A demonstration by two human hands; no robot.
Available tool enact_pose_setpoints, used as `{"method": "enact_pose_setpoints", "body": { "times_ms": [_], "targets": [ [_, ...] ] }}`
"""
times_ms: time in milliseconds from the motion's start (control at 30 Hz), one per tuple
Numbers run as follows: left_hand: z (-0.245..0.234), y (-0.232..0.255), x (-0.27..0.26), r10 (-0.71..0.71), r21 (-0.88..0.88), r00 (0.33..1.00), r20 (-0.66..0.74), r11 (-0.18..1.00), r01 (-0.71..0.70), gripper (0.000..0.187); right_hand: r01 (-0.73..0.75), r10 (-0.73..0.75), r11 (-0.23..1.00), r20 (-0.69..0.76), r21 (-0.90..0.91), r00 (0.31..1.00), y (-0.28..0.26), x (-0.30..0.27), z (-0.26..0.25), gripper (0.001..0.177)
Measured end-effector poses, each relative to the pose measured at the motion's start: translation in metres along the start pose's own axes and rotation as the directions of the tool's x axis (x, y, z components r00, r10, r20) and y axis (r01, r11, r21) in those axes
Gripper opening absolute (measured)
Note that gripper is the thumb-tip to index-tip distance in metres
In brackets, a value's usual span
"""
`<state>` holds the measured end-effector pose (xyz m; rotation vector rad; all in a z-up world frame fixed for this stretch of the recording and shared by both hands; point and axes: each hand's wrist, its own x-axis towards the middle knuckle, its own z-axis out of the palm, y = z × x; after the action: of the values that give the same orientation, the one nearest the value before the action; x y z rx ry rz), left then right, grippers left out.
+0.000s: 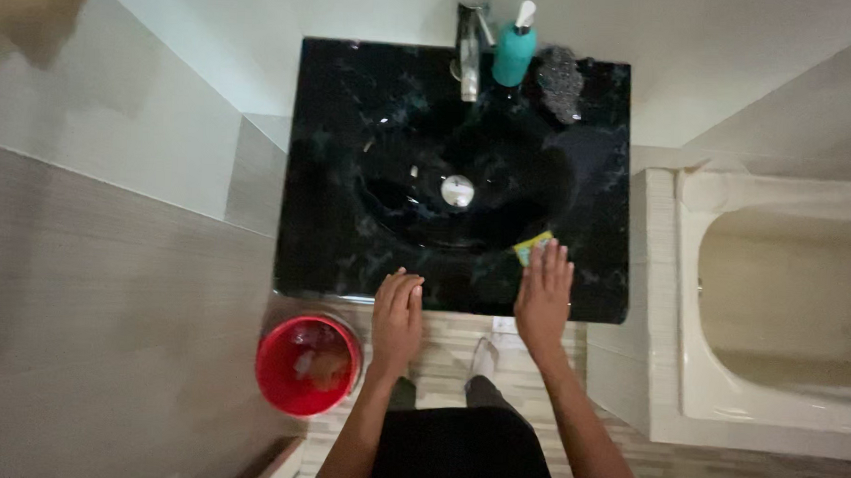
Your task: The person cleans a black marble bathroom sink using a yellow sponge. They wipe the faucet, the sink basin, and the surrounding countertop, repeatedly rinsing the sponge under running water.
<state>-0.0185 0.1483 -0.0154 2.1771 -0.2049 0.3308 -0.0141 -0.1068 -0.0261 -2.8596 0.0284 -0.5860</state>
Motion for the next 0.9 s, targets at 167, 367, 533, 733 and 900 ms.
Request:
{"method": "enact_pose_setpoints", "body": {
  "times_ms": [167, 367, 533, 733, 900],
  "targets": [
    [-0.046, -0.032, 0.013, 0.061, 0.009, 0.998, 0.016, 0.998, -0.061, 0.023, 0.077, -0.086, 0.991, 0.079, 0.109, 0.993, -0.111, -0.007, 0.038, 0.057],
    [-0.086, -0.065, 0.023, 0.108, 0.062, 0.994, -0.032, 0.992, -0.106, 0.022, 0.143, -0.164, 0.976, 0.119, 0.164, 0.979, -0.167, -0.047, 0.045, 0.061],
    [-0.109, -0.088, 0.026, 0.157, 0.05, 0.988, 0.003, 0.986, -0.157, 0.022, -0.041, 0.144, 0.955, 0.341, -0.293, 0.929, -0.11, -0.049, 0.041, 0.066],
    [-0.13, -0.104, 0.025, 0.132, 0.03, 0.991, -0.009, 0.991, -0.132, 0.021, -0.195, 0.192, 0.98, -0.054, -0.047, 0.98, -0.105, -0.039, 0.048, 0.05],
    [-0.139, -0.112, 0.023, 0.142, 0.015, 0.989, 0.046, 0.99, -0.143, 0.023, -0.023, 0.025, 0.998, -0.022, 0.059, 0.999, -0.182, -0.02, 0.074, 0.052]
  ]
}}
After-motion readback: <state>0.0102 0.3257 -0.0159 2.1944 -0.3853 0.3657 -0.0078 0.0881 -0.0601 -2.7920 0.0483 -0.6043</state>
